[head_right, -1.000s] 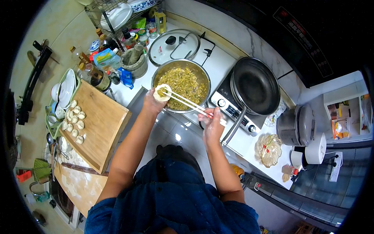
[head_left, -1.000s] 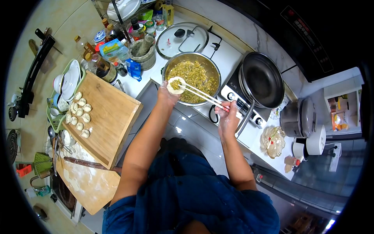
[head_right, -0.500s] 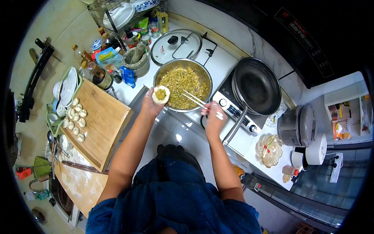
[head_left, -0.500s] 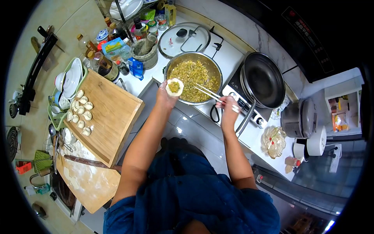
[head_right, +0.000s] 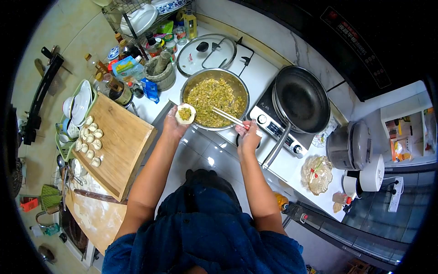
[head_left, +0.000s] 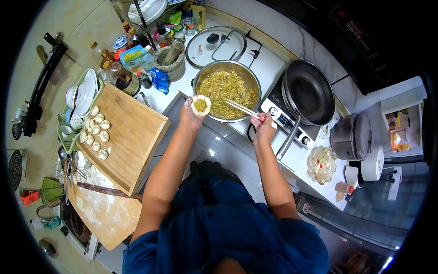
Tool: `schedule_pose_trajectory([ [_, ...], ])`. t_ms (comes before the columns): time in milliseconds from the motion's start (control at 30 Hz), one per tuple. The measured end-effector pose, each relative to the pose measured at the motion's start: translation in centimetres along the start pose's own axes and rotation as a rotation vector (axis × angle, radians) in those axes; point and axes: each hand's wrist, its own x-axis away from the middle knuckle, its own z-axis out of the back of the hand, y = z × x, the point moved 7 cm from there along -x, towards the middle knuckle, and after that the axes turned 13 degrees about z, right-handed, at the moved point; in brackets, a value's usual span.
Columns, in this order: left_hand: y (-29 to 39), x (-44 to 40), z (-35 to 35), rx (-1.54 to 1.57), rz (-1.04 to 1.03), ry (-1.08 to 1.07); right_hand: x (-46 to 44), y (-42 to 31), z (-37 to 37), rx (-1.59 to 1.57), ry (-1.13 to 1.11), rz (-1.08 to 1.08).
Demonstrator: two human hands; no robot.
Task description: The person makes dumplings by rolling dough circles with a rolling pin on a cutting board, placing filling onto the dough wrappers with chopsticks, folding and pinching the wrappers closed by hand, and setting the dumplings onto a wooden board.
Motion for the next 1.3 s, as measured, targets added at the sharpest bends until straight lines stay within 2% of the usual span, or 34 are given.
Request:
schedule_pose_trajectory([
  [100, -0.2, -0.1, -0.1, -0.005, 0.000, 0.010, 0.2, -0.5, 0.4, -0.058, 0.048, -0.030],
  [300, -1.4, 0.0, -1.1, 0.001, 0.029, -0.032, 2.6, -3.4, -1.3, -0.186, -0.007, -0.103],
  [433, -2.4, 0.1, -2.0, 0.030, 0.073, -0.051, 4.1, -3.4, -2.8, -0.073, -0.164, -0.048],
  [700, -1.4, 0.3, -2.2, 0.057, 0.064, -0.071, 5.3, -7.9, -4.1, 0.135, -0.441, 0.227],
  [833, -1.2, 0.9, -2.7, 0.015, 0.045, -0.070, 5.2, -7.8, -4.2, -0.098, -0.269, 0.111],
  [967, -1.6, 1.3, -3.0, -0.019, 0.058, -0.087, 4.0, -4.1, -3.6, -0.061, -0.252, 0.003],
  [1100, -1.0, 1.5, -2.6, -0.074, 0.033, -0.114, 4.3, -5.1, -3.4, -0.189, -0.201, -0.045],
  [1133, -0.9, 1.5, -2.3, -0.061, 0.026, -0.103, 4.0, -5.4, -3.5, -0.249, -0.228, -0.019],
  [1200, -0.5, 1.6, -2.1, -0.039, 0.014, -0.086, 3.7, -6.4, -3.6, -0.166, -0.215, 0.063],
  [1267, -0.6, 2.0, -2.1, -0.057, 0.006, -0.088, 2.8, -6.5, -4.1, 0.113, -0.340, 0.267],
  [1300, -0.6, 2.2, -2.2, -0.069, 0.006, -0.088, 3.0, -6.6, -5.0, 0.308, -0.476, 0.436],
])
